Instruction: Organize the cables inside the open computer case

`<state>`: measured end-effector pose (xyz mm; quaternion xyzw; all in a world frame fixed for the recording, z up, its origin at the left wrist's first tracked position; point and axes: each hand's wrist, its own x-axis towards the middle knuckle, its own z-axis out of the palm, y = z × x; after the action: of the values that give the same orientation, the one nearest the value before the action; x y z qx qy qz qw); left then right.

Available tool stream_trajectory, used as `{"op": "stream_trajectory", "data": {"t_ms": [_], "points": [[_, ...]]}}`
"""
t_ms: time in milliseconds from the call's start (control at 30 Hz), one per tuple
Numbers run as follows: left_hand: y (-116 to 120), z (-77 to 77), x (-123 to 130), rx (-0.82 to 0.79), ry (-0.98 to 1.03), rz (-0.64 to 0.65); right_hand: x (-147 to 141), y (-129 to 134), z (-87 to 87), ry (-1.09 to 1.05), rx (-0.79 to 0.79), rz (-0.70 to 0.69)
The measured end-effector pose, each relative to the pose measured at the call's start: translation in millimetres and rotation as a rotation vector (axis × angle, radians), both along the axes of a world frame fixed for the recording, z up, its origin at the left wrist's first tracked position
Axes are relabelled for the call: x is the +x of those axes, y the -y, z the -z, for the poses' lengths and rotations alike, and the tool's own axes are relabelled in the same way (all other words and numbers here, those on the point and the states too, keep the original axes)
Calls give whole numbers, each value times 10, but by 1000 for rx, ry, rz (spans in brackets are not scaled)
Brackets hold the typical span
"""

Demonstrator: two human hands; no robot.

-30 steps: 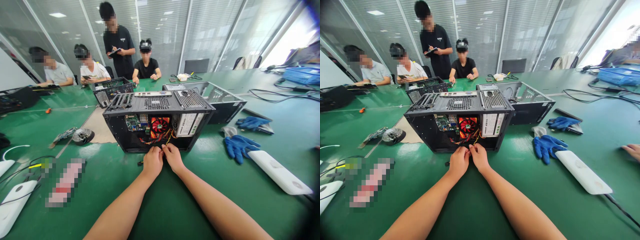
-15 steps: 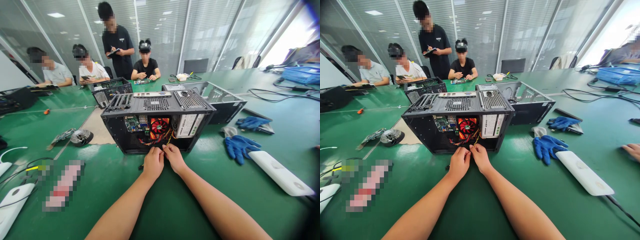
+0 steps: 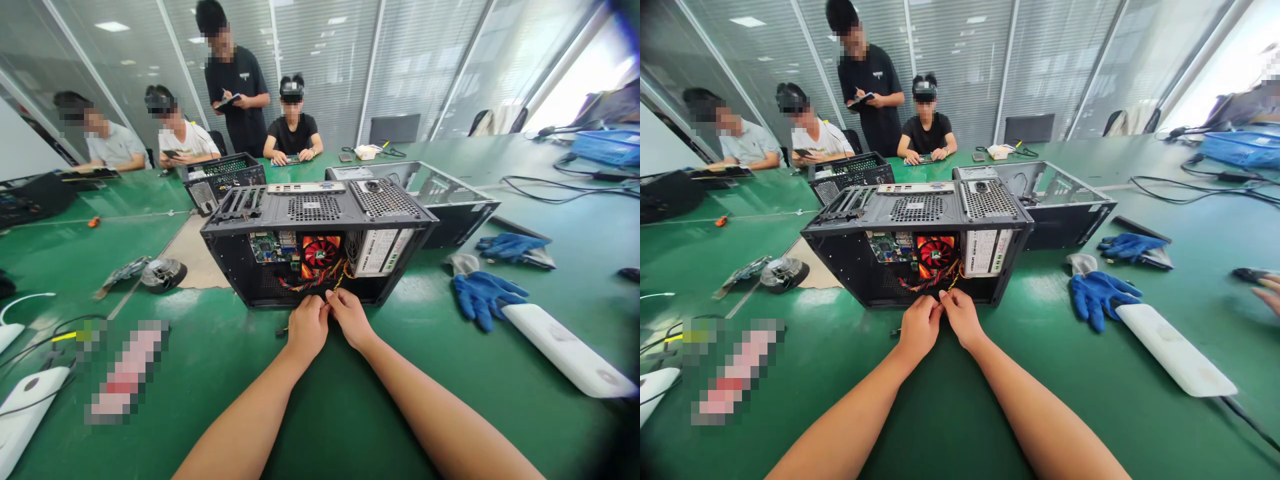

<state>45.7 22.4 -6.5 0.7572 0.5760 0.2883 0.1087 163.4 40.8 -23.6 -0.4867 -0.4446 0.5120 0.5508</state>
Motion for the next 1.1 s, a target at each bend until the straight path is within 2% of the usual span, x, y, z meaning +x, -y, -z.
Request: {"op": "stream_trajectory", "data": {"t_ms": [200, 333, 600, 1100], "points": [[-22, 36, -17, 13, 54, 64, 6, -6, -5, -84, -24, -15], [-6, 39, -14, 34, 74, 34, 6, -13, 10, -52, -14, 8], [3, 24, -21, 38, 68, 13, 29, -25, 38, -52, -19, -31], [4, -18, -7, 36, 70, 20, 46, -28, 33, -202, -46, -70]]}}
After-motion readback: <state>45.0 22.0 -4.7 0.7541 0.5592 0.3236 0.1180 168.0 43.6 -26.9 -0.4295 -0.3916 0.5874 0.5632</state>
